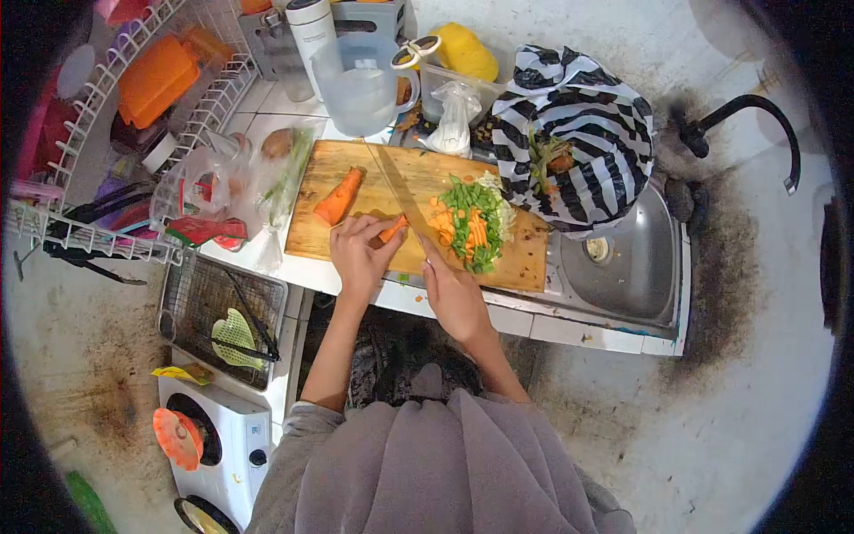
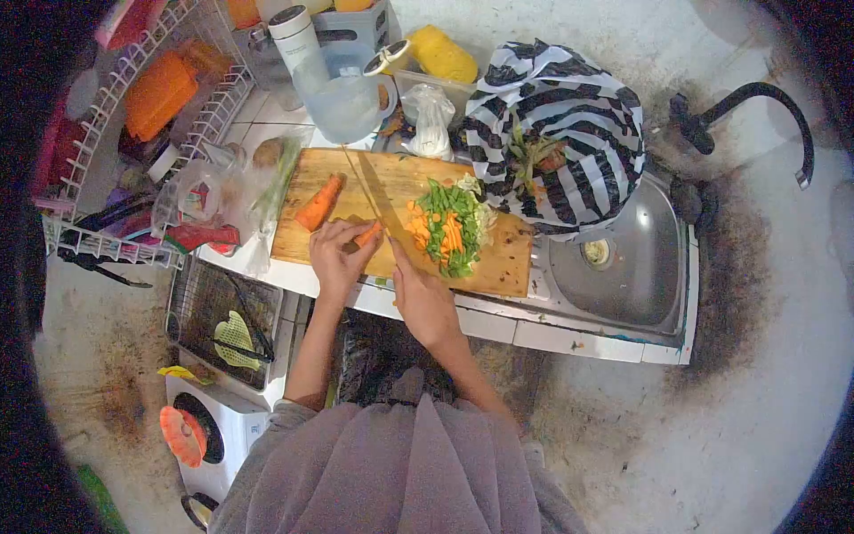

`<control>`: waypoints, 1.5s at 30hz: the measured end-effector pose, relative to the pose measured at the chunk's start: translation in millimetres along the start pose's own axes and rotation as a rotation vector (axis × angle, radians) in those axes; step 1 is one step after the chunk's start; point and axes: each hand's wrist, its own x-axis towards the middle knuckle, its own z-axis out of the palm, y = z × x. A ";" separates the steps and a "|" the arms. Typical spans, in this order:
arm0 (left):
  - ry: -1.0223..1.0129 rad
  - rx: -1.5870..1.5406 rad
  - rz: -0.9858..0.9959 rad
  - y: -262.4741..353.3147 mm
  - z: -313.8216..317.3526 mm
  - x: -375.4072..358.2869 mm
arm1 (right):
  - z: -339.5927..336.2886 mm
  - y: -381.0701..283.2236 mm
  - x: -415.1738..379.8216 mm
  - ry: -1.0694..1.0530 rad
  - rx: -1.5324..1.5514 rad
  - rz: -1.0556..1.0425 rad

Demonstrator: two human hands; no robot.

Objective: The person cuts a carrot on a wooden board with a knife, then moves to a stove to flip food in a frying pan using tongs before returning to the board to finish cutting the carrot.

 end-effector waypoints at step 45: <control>0.013 0.013 -0.008 -0.9 1.2 -0.5 | 8.0 -2.8 12.2 -0.004 -0.238 -0.069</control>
